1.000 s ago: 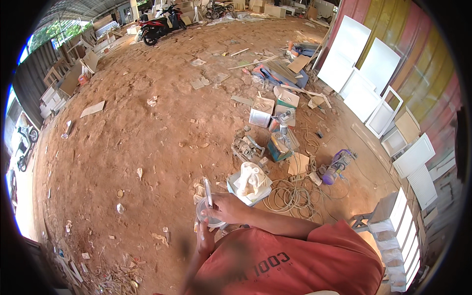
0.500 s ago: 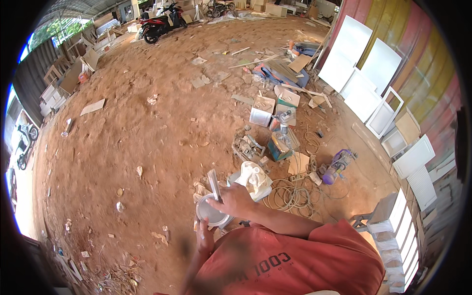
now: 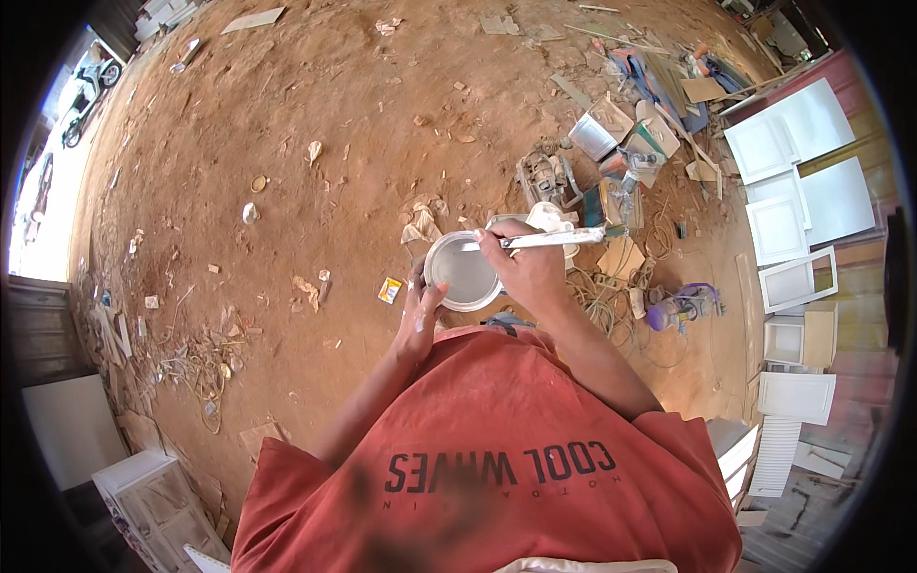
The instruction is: The person mixes paint by pouring white liquid from a small can into a larger container and then stirring it with a wooden stick.
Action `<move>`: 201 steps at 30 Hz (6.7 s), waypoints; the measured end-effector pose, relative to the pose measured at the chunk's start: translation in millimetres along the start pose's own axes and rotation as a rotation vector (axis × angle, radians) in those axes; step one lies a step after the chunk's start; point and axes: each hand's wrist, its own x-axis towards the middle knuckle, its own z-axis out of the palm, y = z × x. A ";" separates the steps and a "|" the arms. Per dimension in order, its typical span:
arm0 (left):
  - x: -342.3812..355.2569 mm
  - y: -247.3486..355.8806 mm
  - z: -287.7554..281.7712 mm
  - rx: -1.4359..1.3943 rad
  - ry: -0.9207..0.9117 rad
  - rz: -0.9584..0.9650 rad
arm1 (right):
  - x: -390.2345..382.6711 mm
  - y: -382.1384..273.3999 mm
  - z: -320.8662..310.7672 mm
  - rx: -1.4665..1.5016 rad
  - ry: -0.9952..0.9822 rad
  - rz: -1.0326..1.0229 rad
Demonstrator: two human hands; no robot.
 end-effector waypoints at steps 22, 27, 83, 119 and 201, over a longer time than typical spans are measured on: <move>-9.9 -22.3 -8.5 0.041 -0.016 0.008 | -14.0 -1.2 18.3 0.157 0.001 -0.090; -14.0 -23.8 -11.3 0.046 0.002 0.007 | -19.0 -9.1 -2.5 -0.191 -0.136 -0.220; -9.9 -45.5 -24.6 0.239 0.135 -0.038 | -10.5 -19.2 3.3 0.044 -0.499 0.144; -28.0 -34.7 -16.6 0.238 0.189 0.025 | -0.6 -9.0 10.3 -0.249 -0.295 -0.121; 1.4 -43.4 -7.8 0.040 -0.056 -0.083 | -9.1 32.1 9.8 0.077 -0.286 0.163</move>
